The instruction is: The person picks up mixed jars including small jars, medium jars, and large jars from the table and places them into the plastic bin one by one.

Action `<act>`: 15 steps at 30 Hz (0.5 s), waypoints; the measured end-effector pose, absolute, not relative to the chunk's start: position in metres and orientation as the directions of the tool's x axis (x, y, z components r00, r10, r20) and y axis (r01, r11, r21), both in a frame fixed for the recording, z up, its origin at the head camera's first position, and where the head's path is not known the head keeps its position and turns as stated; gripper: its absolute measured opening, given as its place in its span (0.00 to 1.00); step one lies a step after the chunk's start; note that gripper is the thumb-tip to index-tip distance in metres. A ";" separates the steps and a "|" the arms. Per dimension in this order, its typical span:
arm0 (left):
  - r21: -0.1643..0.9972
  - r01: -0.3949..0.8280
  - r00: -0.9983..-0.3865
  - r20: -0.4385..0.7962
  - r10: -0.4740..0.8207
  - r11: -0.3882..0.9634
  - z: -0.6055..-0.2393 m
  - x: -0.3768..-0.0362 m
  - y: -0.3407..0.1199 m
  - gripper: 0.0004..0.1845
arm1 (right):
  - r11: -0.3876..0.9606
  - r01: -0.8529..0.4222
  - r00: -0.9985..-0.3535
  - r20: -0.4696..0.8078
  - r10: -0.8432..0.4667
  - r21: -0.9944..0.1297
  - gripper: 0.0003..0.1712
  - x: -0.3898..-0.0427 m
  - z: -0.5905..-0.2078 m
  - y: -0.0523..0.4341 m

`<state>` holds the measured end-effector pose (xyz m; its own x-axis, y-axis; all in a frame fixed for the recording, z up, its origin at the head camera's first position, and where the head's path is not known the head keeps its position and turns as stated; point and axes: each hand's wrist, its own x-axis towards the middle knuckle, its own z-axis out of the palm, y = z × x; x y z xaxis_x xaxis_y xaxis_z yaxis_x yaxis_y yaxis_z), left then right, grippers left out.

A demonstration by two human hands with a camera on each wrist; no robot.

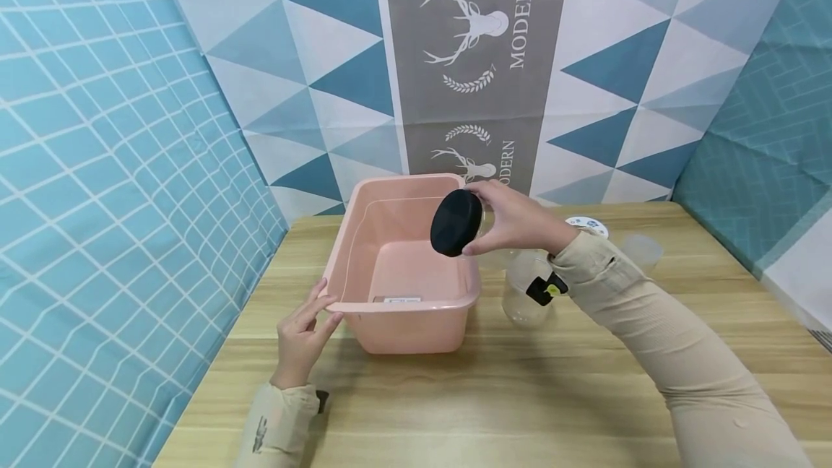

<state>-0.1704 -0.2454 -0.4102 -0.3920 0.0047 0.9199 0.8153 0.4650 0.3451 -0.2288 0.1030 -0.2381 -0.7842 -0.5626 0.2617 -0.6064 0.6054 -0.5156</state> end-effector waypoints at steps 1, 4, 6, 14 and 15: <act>0.343 0.816 -0.390 0.921 0.004 0.466 -0.411 -0.171 -0.246 0.28 | 0.598 -0.608 -0.781 0.259 -0.569 -0.522 0.53 -0.229 -0.238 0.101; 0.340 0.813 -0.387 0.922 0.002 0.473 -0.413 -0.172 -0.247 0.29 | 0.586 -0.620 -0.769 0.256 -0.585 -0.522 0.53 -0.229 -0.240 0.095; 0.344 0.808 -0.391 0.920 -0.001 0.478 -0.413 -0.172 -0.248 0.29 | 0.580 -0.630 -0.761 0.260 -0.595 -0.516 0.52 -0.230 -0.241 0.091; 0.348 0.800 -0.402 0.916 0.006 0.489 -0.412 -0.171 -0.247 0.29 | 0.587 -0.646 -0.750 0.263 -0.606 -0.488 0.51 -0.230 -0.241 0.075; 0.346 0.803 -0.397 0.918 0.003 0.486 -0.412 -0.172 -0.247 0.29 | 0.586 -0.648 -0.749 0.269 -0.605 -0.487 0.50 -0.230 -0.241 0.074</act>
<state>-0.1715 -0.2467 -0.4123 -0.3973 0.0030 0.9177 0.8026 0.4861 0.3459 -0.2296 0.0738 -0.2411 -0.7491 -0.6055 0.2688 -0.6481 0.5856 -0.4870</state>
